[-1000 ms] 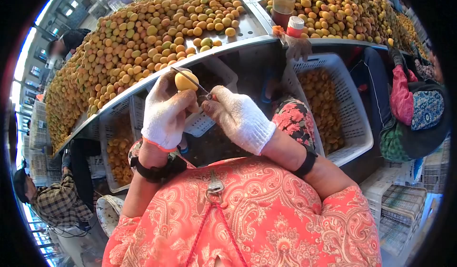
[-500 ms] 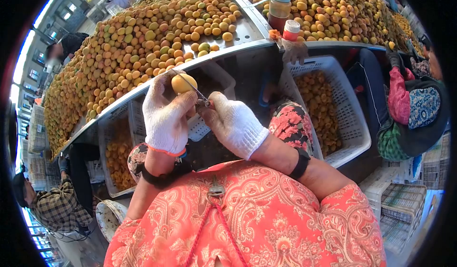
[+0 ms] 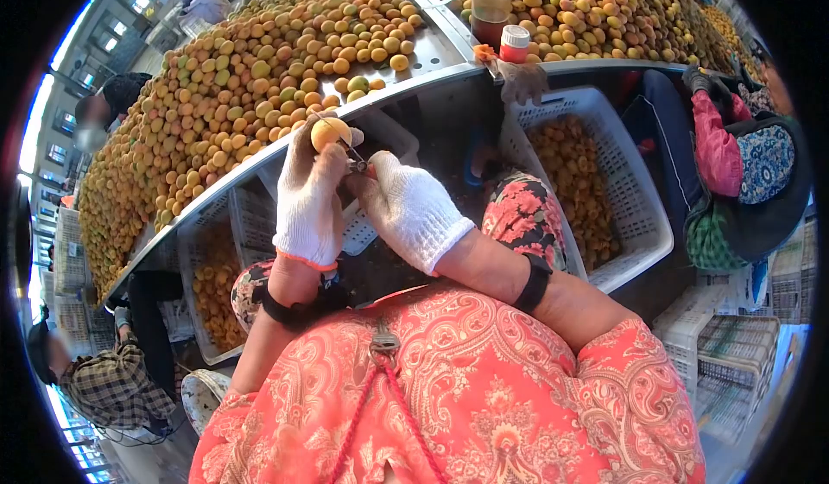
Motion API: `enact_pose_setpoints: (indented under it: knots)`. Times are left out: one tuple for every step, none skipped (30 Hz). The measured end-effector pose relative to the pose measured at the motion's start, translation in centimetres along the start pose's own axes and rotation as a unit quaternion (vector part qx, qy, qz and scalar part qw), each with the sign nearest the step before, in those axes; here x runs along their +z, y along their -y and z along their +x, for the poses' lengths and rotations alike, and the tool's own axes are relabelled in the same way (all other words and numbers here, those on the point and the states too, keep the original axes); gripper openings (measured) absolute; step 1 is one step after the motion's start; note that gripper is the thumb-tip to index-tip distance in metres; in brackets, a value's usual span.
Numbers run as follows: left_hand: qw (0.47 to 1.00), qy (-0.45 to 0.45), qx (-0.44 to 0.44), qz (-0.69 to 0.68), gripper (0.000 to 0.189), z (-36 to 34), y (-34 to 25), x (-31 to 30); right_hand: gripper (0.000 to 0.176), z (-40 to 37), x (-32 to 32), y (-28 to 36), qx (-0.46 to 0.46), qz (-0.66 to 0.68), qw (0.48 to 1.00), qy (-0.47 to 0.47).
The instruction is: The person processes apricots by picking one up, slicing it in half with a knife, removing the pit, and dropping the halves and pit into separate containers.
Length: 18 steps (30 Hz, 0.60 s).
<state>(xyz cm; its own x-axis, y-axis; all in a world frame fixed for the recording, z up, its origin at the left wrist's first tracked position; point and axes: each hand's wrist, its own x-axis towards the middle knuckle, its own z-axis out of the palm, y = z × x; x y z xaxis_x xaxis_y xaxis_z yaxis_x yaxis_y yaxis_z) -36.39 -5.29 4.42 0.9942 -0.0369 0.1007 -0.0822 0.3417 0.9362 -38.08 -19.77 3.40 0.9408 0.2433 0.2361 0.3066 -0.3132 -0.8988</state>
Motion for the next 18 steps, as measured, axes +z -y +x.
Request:
enact_pose_setpoints:
  knots:
    - [1.0, 0.008, 0.03, 0.005, 0.04, 0.0, 0.0, 0.2, 0.023, -0.1, -0.1, 0.2, 0.002, -0.005, 1.0, 0.002]
    - [0.999, 0.003, 0.034, -0.002, 0.046, 0.1, 0.4, -0.1, 0.023, -0.1, -0.1, 0.3, 0.003, -0.009, 1.0, 0.004]
    - [0.999, 0.004, 0.034, -0.001, 0.046, 0.1, 0.4, 0.1, 0.023, -0.2, 0.0, 0.3, 0.003, -0.009, 1.0, 0.003]
    - [0.999, -0.013, 0.048, -0.001, 0.046, -0.1, 0.3, 0.4, 0.022, -0.2, 0.1, 0.4, 0.009, 0.044, 0.999, 0.013]
    - [0.998, -0.03, 0.063, -0.002, 0.046, -0.2, 0.3, 0.7, 0.021, -0.2, 0.1, 0.4, 0.015, 0.097, 0.995, 0.023]
    - [0.998, -0.03, 0.063, -0.002, 0.046, -0.1, 0.4, 0.6, 0.021, -0.2, 0.0, 0.6, 0.015, 0.097, 0.995, 0.023]
    - [0.997, -0.027, 0.074, 0.002, 0.045, 0.1, 0.7, 0.5, 0.021, -0.1, -0.3, 0.9, 0.046, 0.124, 0.99, 0.044]
    - [0.996, -0.023, 0.084, 0.005, 0.044, 0.2, 0.9, 0.4, 0.021, -0.1, -0.4, 1.0, 0.076, 0.151, 0.984, 0.063]
    - [0.996, -0.022, 0.084, 0.006, 0.044, 0.2, 1.2, 0.2, 0.021, -0.2, -0.3, 0.9, 0.076, 0.151, 0.984, 0.062]
    - [0.997, -0.006, 0.071, -0.007, 0.039, 0.3, 1.4, 0.1, 0.02, -0.3, -0.1, 0.7, 0.072, 0.122, 0.988, 0.054]
    - [0.998, 0.01, 0.059, -0.019, 0.036, 0.3, 1.5, 0.0, 0.019, -0.3, 0.1, 0.4, 0.068, 0.093, 0.992, 0.046]
    - [0.999, -0.005, 0.027, -0.047, 0.035, 0.2, 1.5, 0.3, 0.019, -0.2, 0.6, 0.0, 0.066, 0.092, 0.993, 0.045]
    - [0.997, -0.02, -0.006, -0.075, 0.036, -0.1, 1.7, 1.1, 0.018, -0.1, 1.2, -0.5, 0.025, 0.085, 0.996, -0.003]
    - [0.991, -0.086, -0.007, -0.102, 0.041, -0.2, 2.0, 2.1, 0.017, -0.1, 1.5, -0.7, -0.016, 0.077, 0.996, -0.051]
    - [0.986, -0.104, -0.035, -0.122, 0.032, 0.0, 2.5, 1.9, 0.017, -0.1, 1.3, -0.6, -0.017, 0.076, 0.996, -0.053]
    - [0.989, -0.094, -0.039, -0.11, 0.034, 0.0, 2.7, 1.6, 0.015, -0.1, 1.0, -0.4, -0.019, 0.022, 0.999, -0.044]
    - [0.991, -0.085, -0.044, -0.097, 0.036, -0.1, 2.7, 1.2, 0.013, -0.2, 0.7, -0.3, -0.018, -0.03, 0.999, -0.035]
    - [0.996, -0.056, -0.031, -0.063, 0.036, -0.1, 2.1, 0.7, 0.012, -0.2, 0.6, -0.2, -0.034, -0.029, 0.998, -0.047]
